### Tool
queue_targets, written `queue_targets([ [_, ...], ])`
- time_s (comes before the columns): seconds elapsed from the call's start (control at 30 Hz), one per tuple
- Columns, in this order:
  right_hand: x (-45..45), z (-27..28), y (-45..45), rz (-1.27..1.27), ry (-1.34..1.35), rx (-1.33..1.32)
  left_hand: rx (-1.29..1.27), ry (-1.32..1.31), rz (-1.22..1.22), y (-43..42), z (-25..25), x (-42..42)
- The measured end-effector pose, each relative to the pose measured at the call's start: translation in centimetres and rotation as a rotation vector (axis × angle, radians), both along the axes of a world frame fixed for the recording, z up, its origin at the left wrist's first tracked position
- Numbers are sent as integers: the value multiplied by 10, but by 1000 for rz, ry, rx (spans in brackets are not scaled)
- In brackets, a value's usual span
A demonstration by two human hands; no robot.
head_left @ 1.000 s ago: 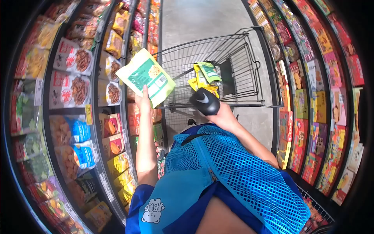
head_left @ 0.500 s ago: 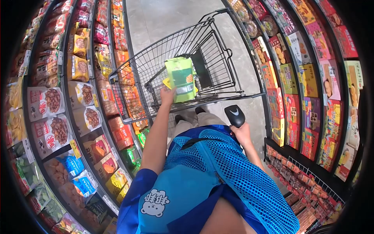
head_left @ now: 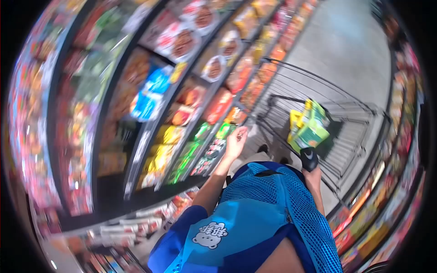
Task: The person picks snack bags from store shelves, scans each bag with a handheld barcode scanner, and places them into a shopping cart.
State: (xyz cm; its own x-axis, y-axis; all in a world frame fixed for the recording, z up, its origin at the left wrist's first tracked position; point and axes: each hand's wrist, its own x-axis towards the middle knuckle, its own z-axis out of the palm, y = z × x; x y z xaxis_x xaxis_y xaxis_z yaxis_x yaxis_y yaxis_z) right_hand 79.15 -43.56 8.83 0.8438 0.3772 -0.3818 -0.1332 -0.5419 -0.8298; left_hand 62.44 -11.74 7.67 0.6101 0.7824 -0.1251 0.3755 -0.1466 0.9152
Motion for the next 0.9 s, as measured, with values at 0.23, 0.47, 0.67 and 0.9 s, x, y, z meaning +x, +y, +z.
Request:
queue_targets([
  [0.23,7,0,41,278,22,-101,672,-236,770,128,134,-117],
  [0.47,0,10,74,326,7,-16,748,-224,913,258,225,-174],
  [0.67,-16,-6,66,272,-5,45,286,-428,603,266,223,-191],
  [0.9,-24,-17,68,237,6,-33,833,-405,716,181,225,-172],
])
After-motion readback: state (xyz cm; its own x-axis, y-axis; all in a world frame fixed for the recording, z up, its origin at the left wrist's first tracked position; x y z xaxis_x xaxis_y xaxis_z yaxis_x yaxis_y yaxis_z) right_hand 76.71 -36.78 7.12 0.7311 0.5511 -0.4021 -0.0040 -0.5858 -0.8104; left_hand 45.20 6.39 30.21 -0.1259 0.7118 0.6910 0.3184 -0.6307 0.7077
